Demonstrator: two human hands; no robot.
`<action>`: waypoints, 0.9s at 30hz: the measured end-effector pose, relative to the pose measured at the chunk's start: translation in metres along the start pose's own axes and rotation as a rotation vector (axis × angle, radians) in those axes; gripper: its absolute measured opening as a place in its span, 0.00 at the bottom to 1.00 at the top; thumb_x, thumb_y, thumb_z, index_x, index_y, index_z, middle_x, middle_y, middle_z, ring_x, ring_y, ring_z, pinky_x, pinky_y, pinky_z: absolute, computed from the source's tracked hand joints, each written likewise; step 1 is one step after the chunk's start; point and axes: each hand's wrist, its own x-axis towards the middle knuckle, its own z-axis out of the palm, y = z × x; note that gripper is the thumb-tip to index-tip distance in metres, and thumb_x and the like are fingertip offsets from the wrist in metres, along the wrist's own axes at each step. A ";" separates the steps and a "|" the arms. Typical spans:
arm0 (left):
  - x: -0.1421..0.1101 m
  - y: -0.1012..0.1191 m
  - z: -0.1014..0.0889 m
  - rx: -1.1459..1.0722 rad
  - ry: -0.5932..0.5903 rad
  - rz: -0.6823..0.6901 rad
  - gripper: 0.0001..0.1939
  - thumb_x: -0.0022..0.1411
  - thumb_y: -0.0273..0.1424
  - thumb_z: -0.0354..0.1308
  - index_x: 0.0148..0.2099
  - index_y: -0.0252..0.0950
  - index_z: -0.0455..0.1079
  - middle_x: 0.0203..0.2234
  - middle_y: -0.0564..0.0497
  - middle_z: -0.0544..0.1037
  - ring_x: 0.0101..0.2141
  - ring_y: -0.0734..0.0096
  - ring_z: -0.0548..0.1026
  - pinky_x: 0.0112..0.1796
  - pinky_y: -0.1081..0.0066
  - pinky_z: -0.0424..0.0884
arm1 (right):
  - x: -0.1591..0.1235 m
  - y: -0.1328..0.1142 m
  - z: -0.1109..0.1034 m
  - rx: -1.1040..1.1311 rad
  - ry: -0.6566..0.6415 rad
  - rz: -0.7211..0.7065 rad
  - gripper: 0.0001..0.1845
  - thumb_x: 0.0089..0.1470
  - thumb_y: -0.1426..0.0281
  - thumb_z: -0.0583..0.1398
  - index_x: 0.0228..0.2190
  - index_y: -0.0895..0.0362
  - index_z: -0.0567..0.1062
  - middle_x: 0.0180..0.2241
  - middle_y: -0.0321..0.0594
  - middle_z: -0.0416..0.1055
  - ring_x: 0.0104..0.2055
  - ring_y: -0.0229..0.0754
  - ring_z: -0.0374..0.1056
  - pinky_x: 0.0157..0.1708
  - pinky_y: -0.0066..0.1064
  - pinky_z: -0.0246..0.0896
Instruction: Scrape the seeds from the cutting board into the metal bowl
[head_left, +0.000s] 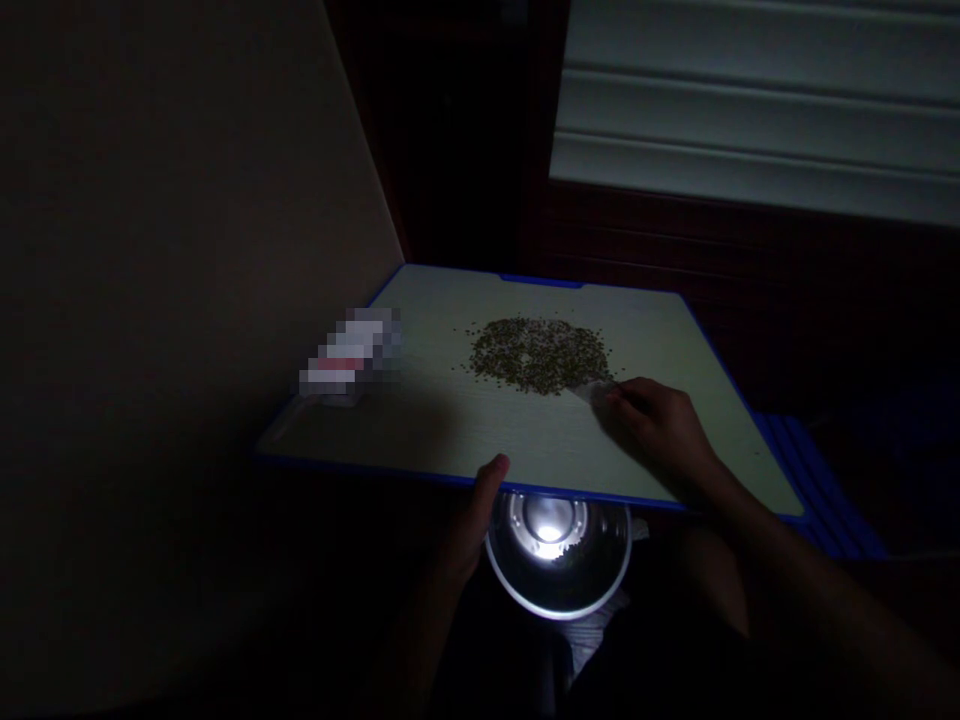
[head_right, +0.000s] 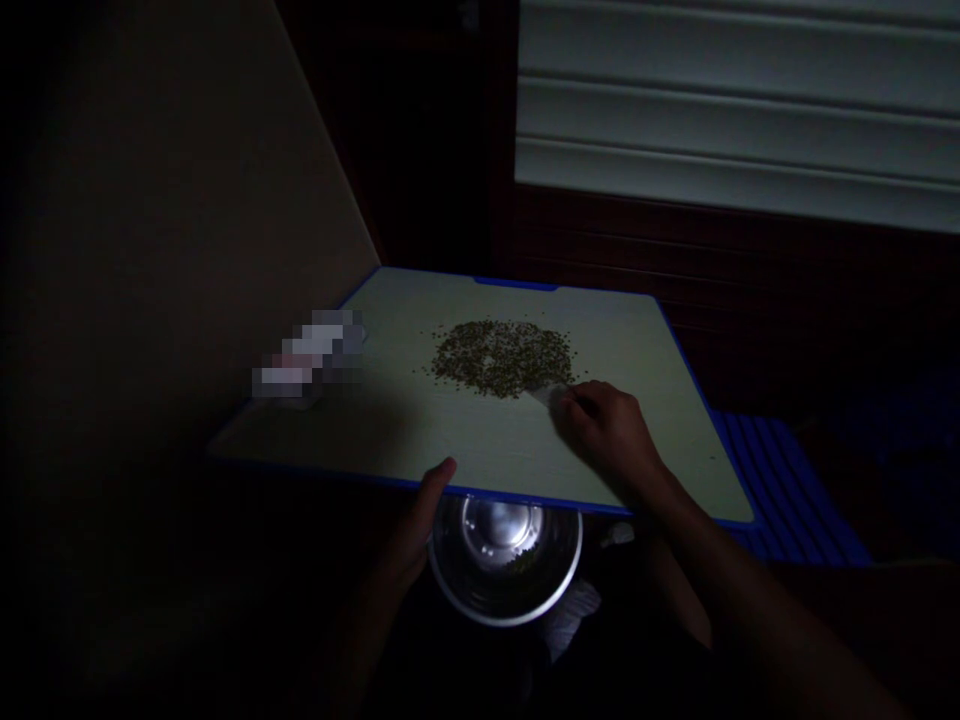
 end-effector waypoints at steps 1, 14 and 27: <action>0.000 0.000 0.000 0.006 0.014 -0.003 0.22 0.61 0.49 0.63 0.48 0.38 0.77 0.52 0.44 0.80 0.59 0.53 0.72 0.61 0.61 0.62 | 0.003 0.002 0.000 -0.005 -0.003 -0.003 0.15 0.61 0.61 0.59 0.35 0.58 0.80 0.33 0.44 0.79 0.34 0.44 0.72 0.33 0.32 0.61; -0.007 0.010 0.005 0.011 0.025 0.020 0.19 0.60 0.47 0.64 0.45 0.38 0.79 0.48 0.44 0.82 0.55 0.52 0.75 0.59 0.61 0.66 | 0.060 0.025 -0.005 -0.147 -0.014 -0.076 0.13 0.60 0.64 0.59 0.35 0.58 0.81 0.35 0.47 0.80 0.35 0.48 0.73 0.36 0.34 0.61; -0.019 0.020 0.015 0.077 0.151 0.052 0.14 0.61 0.44 0.63 0.43 0.41 0.78 0.47 0.45 0.82 0.55 0.52 0.75 0.60 0.59 0.63 | 0.061 0.031 -0.004 -0.032 0.115 -0.089 0.14 0.60 0.60 0.60 0.36 0.58 0.79 0.35 0.45 0.78 0.36 0.47 0.73 0.36 0.34 0.64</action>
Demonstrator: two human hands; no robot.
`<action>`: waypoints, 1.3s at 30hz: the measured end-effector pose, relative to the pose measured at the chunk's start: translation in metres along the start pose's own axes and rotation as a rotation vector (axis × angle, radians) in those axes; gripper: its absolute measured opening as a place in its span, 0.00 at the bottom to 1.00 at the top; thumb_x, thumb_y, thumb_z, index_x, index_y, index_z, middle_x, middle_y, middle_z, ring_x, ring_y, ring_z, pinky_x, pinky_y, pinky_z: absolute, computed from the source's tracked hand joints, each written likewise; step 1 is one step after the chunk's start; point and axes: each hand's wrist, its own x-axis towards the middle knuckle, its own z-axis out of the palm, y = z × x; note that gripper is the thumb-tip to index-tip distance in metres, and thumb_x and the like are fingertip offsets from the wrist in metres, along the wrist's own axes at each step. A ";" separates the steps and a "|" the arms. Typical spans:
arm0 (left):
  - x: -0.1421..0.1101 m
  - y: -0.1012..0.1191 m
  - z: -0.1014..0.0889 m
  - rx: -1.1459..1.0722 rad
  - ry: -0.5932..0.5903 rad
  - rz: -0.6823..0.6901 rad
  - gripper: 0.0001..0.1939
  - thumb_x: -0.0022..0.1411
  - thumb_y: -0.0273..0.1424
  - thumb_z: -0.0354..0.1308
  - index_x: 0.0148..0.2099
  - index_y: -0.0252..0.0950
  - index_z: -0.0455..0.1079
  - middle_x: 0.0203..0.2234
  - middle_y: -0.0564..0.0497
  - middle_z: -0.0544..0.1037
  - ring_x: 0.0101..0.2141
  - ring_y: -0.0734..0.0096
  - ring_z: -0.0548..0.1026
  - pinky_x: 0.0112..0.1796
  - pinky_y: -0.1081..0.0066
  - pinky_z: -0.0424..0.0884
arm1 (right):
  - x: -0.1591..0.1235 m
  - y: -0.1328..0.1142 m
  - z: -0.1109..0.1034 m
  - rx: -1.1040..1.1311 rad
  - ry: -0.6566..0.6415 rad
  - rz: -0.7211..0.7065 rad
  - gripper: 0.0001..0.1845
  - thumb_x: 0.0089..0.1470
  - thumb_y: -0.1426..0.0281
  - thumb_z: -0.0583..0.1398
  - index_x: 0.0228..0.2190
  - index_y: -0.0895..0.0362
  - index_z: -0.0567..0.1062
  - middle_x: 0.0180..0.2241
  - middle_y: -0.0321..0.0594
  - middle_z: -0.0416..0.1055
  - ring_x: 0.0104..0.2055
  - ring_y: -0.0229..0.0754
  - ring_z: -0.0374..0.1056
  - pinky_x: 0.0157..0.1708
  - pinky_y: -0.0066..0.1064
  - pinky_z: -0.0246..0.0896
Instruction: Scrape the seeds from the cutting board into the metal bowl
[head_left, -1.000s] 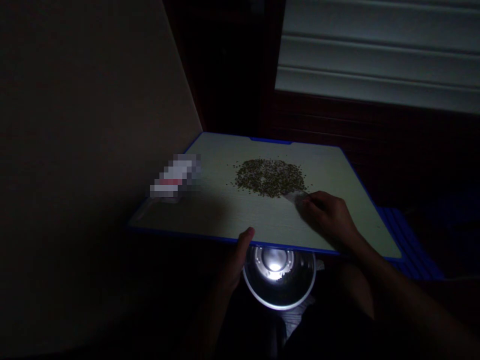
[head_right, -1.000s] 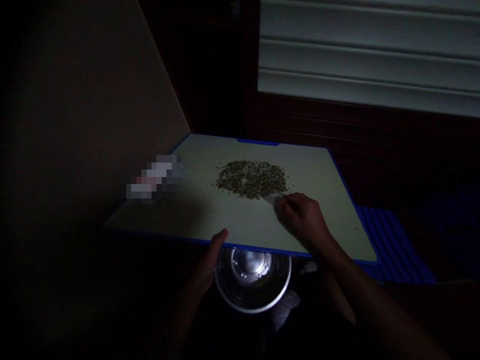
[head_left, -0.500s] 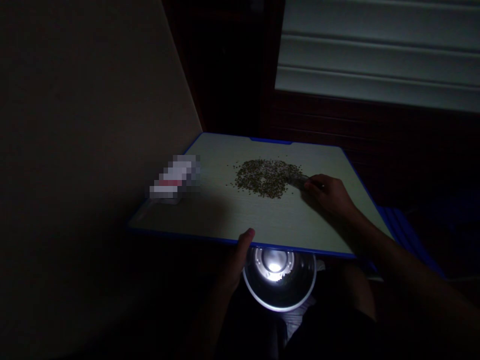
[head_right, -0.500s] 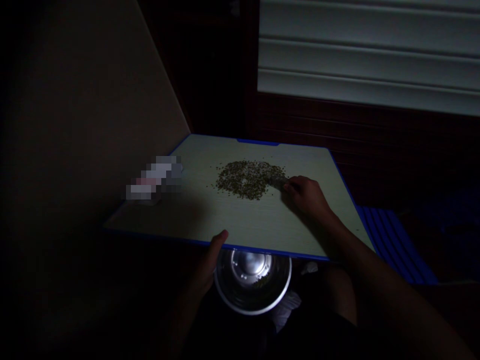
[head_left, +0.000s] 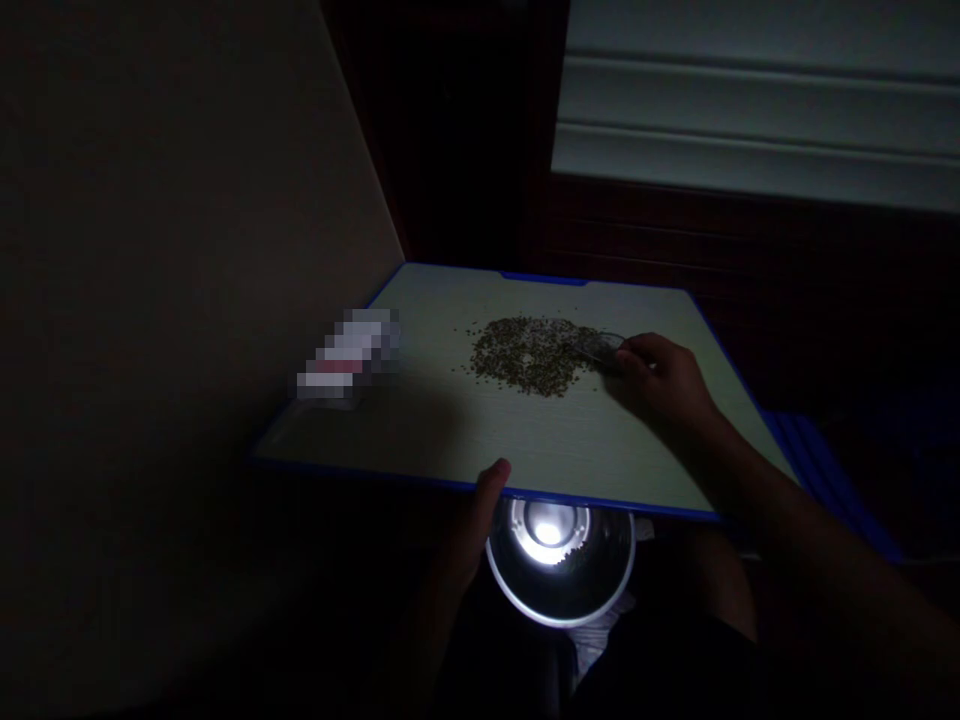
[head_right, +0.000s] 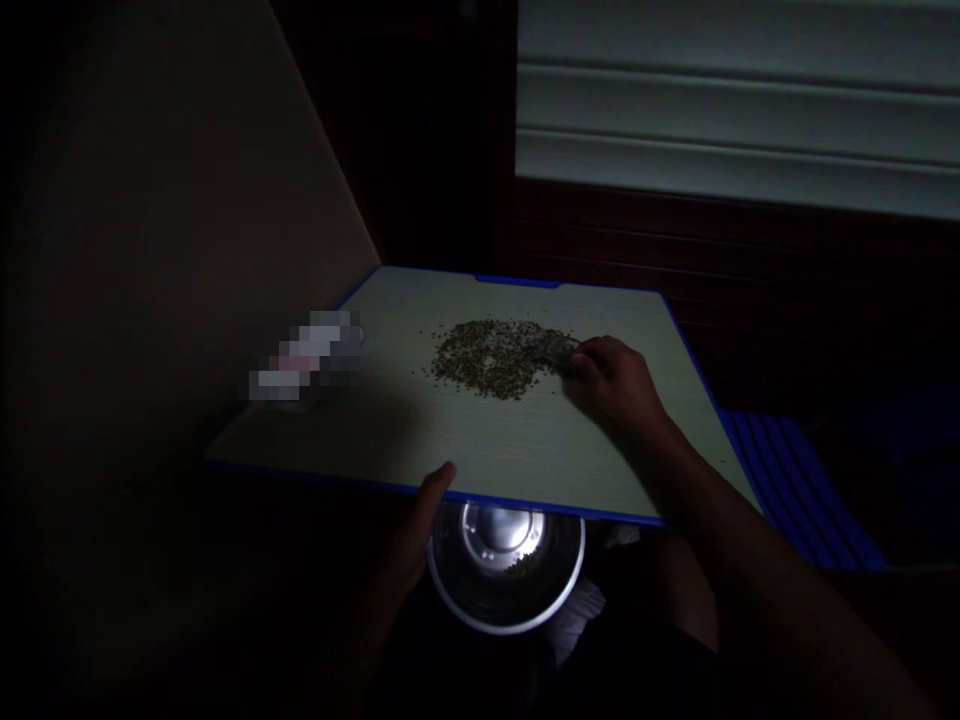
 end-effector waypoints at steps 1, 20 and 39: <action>0.000 0.001 0.000 0.006 0.008 0.004 0.14 0.61 0.44 0.63 0.42 0.41 0.78 0.47 0.45 0.82 0.55 0.52 0.75 0.59 0.59 0.64 | -0.001 0.000 -0.004 0.007 0.003 0.011 0.15 0.60 0.60 0.59 0.36 0.58 0.79 0.35 0.45 0.78 0.36 0.47 0.73 0.36 0.35 0.64; -0.005 0.008 0.003 0.017 0.014 -0.015 0.14 0.60 0.45 0.64 0.41 0.41 0.77 0.44 0.45 0.83 0.54 0.50 0.75 0.60 0.59 0.62 | -0.052 -0.004 -0.019 0.023 -0.122 0.053 0.16 0.63 0.58 0.58 0.39 0.57 0.79 0.36 0.45 0.79 0.36 0.47 0.74 0.36 0.35 0.64; 0.003 -0.001 -0.001 -0.024 -0.001 -0.008 0.17 0.58 0.45 0.66 0.44 0.42 0.77 0.48 0.45 0.82 0.57 0.50 0.74 0.61 0.59 0.63 | -0.076 -0.043 -0.025 0.085 -0.255 0.024 0.14 0.65 0.60 0.57 0.36 0.55 0.77 0.33 0.41 0.77 0.33 0.44 0.70 0.33 0.33 0.61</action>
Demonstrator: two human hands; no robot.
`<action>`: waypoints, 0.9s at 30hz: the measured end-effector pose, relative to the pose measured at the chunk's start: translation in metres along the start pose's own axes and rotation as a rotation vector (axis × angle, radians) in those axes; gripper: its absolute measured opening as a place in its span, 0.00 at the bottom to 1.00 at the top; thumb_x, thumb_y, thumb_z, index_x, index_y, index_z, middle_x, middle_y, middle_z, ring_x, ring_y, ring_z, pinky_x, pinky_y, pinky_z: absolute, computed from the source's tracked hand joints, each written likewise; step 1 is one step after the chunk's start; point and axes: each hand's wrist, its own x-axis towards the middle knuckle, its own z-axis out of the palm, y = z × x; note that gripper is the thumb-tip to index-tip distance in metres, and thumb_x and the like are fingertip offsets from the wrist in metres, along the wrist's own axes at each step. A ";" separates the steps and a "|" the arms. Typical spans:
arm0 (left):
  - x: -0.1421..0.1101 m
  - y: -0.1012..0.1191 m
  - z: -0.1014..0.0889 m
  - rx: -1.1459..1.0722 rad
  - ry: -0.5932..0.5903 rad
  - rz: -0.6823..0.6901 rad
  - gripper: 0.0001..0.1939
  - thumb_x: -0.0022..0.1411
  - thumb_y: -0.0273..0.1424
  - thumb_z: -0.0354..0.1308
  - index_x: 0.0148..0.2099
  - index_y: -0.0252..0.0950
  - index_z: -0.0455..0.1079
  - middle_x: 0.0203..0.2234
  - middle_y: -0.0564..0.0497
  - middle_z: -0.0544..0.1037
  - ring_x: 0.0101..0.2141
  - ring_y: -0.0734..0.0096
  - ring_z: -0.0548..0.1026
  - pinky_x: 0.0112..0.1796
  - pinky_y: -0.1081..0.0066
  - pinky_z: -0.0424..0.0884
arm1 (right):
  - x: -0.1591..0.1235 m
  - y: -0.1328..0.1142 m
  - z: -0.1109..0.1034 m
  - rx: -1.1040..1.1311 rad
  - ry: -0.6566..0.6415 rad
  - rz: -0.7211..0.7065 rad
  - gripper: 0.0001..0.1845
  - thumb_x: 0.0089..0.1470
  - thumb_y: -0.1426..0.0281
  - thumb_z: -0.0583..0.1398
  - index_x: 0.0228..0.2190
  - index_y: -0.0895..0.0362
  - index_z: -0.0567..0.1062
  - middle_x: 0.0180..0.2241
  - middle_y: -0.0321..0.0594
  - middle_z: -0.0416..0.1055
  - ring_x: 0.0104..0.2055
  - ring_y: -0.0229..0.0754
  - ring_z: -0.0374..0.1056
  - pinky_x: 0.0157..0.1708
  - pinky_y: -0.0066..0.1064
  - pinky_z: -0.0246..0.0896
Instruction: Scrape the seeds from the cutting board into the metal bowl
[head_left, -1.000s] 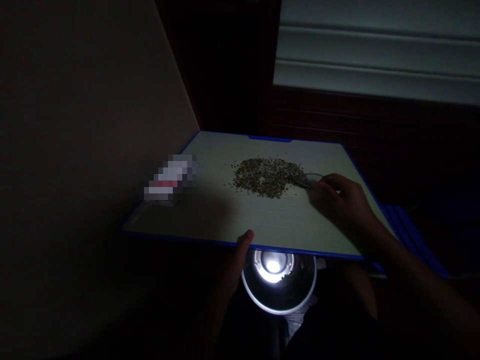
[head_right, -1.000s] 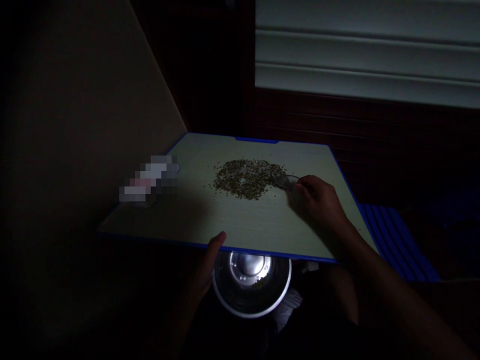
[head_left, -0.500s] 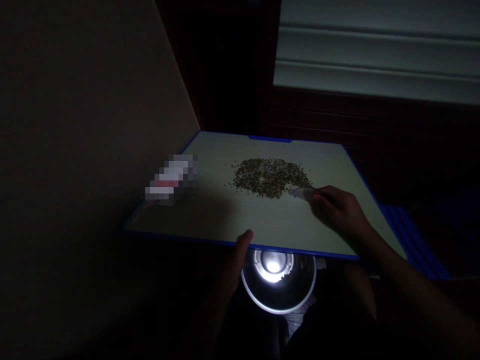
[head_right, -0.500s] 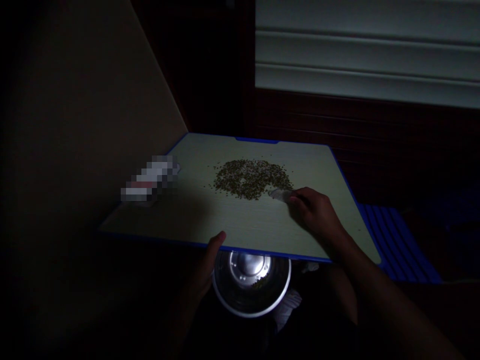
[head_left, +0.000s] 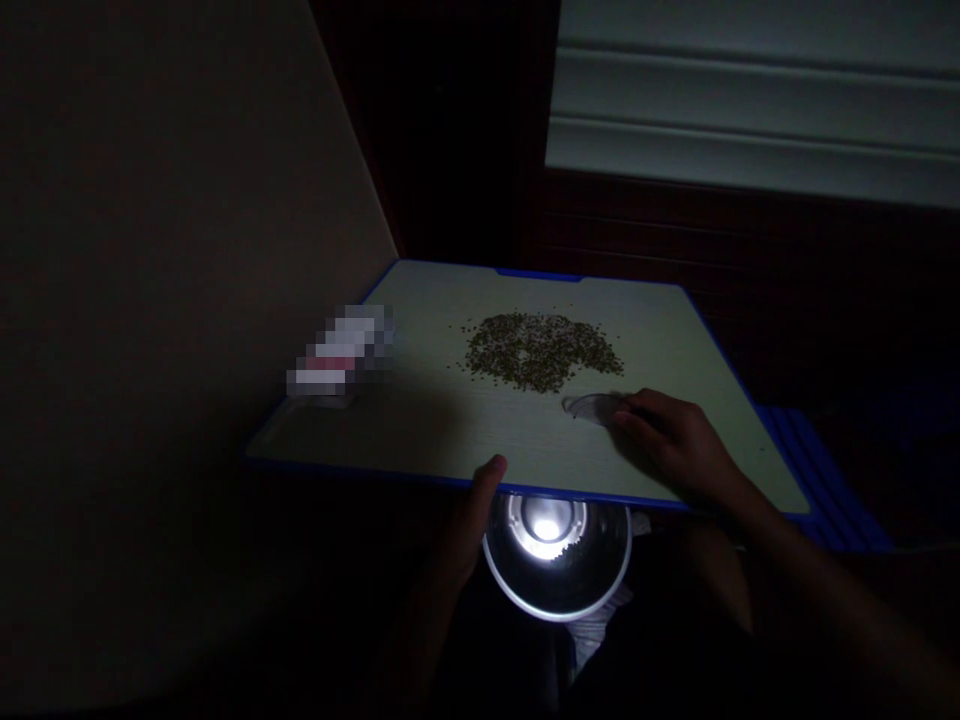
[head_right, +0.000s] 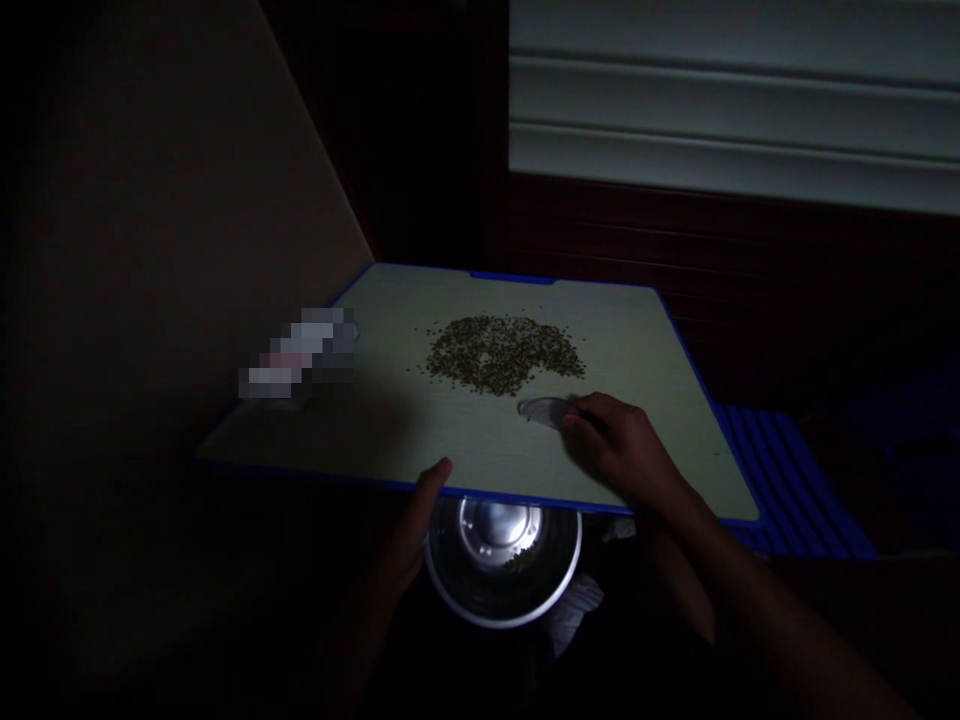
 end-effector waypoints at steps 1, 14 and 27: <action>0.000 0.000 0.000 -0.011 -0.010 -0.009 0.18 0.57 0.46 0.66 0.45 0.41 0.77 0.49 0.44 0.81 0.57 0.50 0.74 0.61 0.59 0.63 | -0.001 -0.001 0.000 0.003 -0.006 -0.007 0.13 0.65 0.60 0.57 0.36 0.55 0.76 0.33 0.41 0.76 0.33 0.44 0.70 0.33 0.33 0.62; -0.002 0.001 0.004 -0.032 0.047 0.003 0.16 0.58 0.42 0.66 0.46 0.41 0.76 0.48 0.46 0.82 0.56 0.52 0.75 0.59 0.59 0.65 | -0.015 -0.020 0.005 0.101 -0.142 -0.111 0.11 0.66 0.61 0.57 0.36 0.54 0.76 0.35 0.40 0.76 0.36 0.44 0.71 0.37 0.35 0.64; 0.008 -0.009 -0.008 0.019 -0.036 -0.007 0.20 0.58 0.49 0.66 0.46 0.42 0.77 0.51 0.46 0.81 0.59 0.52 0.72 0.62 0.60 0.61 | -0.029 -0.035 0.011 0.115 -0.207 -0.169 0.12 0.67 0.61 0.57 0.35 0.52 0.76 0.32 0.39 0.75 0.37 0.45 0.69 0.39 0.39 0.62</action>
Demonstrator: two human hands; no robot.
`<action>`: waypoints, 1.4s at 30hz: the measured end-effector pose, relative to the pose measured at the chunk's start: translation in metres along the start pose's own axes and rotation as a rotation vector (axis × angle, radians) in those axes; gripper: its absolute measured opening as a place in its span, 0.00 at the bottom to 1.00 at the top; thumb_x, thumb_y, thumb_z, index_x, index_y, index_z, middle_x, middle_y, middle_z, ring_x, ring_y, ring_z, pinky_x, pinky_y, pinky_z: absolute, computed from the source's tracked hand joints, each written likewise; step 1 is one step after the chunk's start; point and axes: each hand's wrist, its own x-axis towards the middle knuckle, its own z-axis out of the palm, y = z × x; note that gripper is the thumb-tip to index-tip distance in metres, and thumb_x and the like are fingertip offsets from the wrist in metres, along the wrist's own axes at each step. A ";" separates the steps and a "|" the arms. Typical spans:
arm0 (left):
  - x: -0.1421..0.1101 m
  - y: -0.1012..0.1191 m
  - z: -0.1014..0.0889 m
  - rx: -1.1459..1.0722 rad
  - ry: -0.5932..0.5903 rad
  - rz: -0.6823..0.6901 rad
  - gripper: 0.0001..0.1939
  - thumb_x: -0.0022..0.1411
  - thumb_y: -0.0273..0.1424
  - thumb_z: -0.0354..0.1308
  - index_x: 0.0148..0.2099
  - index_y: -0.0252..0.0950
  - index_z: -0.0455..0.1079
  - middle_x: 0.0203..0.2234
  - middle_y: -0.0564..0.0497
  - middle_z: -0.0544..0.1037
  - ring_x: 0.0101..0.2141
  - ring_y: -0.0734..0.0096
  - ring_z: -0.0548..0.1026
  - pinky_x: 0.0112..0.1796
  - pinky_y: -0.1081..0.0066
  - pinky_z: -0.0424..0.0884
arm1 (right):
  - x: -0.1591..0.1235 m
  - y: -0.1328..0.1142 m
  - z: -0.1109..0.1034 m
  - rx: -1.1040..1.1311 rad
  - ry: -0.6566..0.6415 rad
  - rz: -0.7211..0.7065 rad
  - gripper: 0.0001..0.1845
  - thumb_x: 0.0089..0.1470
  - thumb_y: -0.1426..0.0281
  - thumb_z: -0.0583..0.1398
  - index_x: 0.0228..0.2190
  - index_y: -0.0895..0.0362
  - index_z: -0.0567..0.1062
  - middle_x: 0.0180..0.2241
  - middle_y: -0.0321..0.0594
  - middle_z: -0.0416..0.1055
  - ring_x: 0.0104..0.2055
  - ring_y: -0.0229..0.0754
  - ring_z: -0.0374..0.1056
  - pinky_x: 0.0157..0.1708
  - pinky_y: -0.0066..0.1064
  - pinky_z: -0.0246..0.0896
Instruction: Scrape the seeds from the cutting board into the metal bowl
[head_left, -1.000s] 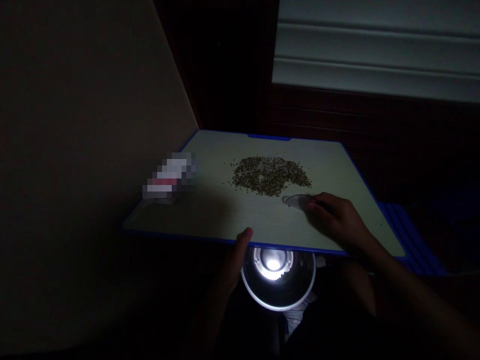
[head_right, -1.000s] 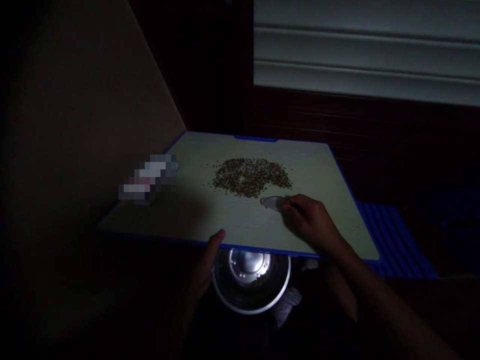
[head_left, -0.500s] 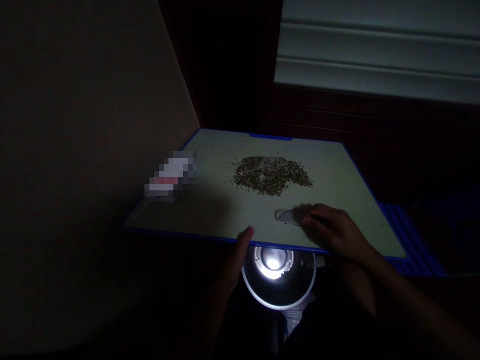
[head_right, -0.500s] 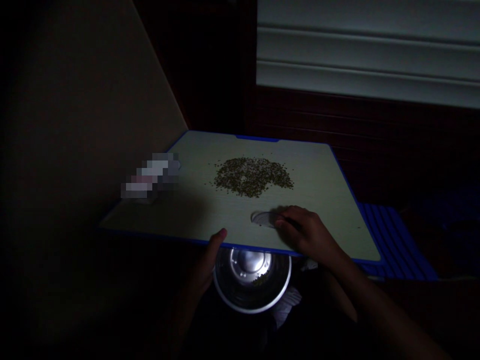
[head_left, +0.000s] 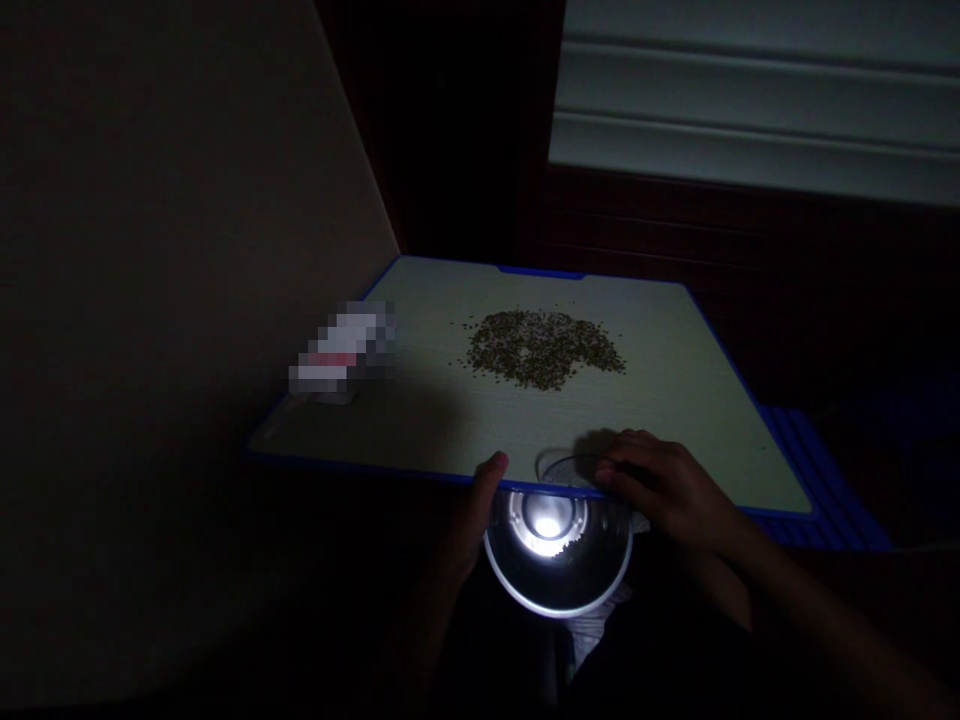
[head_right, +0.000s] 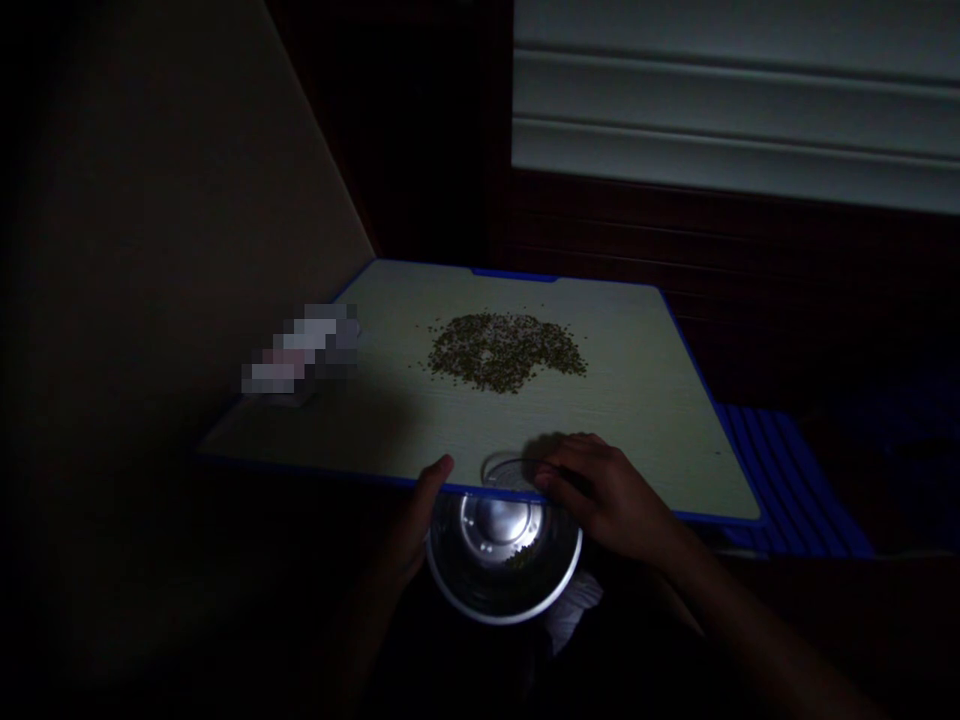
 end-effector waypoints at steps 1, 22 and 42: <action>0.000 0.000 0.000 0.008 0.003 0.002 0.19 0.58 0.50 0.66 0.45 0.43 0.77 0.51 0.45 0.81 0.59 0.51 0.72 0.62 0.59 0.61 | -0.001 0.000 0.000 0.003 0.000 0.000 0.12 0.67 0.61 0.57 0.35 0.52 0.76 0.33 0.39 0.75 0.37 0.45 0.69 0.39 0.39 0.61; -0.007 0.010 0.005 0.011 0.001 0.034 0.16 0.60 0.44 0.65 0.46 0.41 0.78 0.48 0.46 0.82 0.57 0.52 0.74 0.61 0.61 0.63 | 0.036 0.023 -0.022 0.095 0.340 0.139 0.12 0.63 0.61 0.60 0.42 0.54 0.79 0.42 0.42 0.79 0.43 0.47 0.74 0.43 0.35 0.67; -0.006 0.004 0.010 -0.057 0.064 0.020 0.13 0.61 0.43 0.64 0.44 0.41 0.78 0.46 0.45 0.83 0.60 0.51 0.71 0.62 0.59 0.61 | 0.062 0.061 -0.010 -0.062 0.366 0.082 0.18 0.65 0.55 0.56 0.39 0.56 0.76 0.36 0.43 0.74 0.37 0.47 0.70 0.38 0.36 0.62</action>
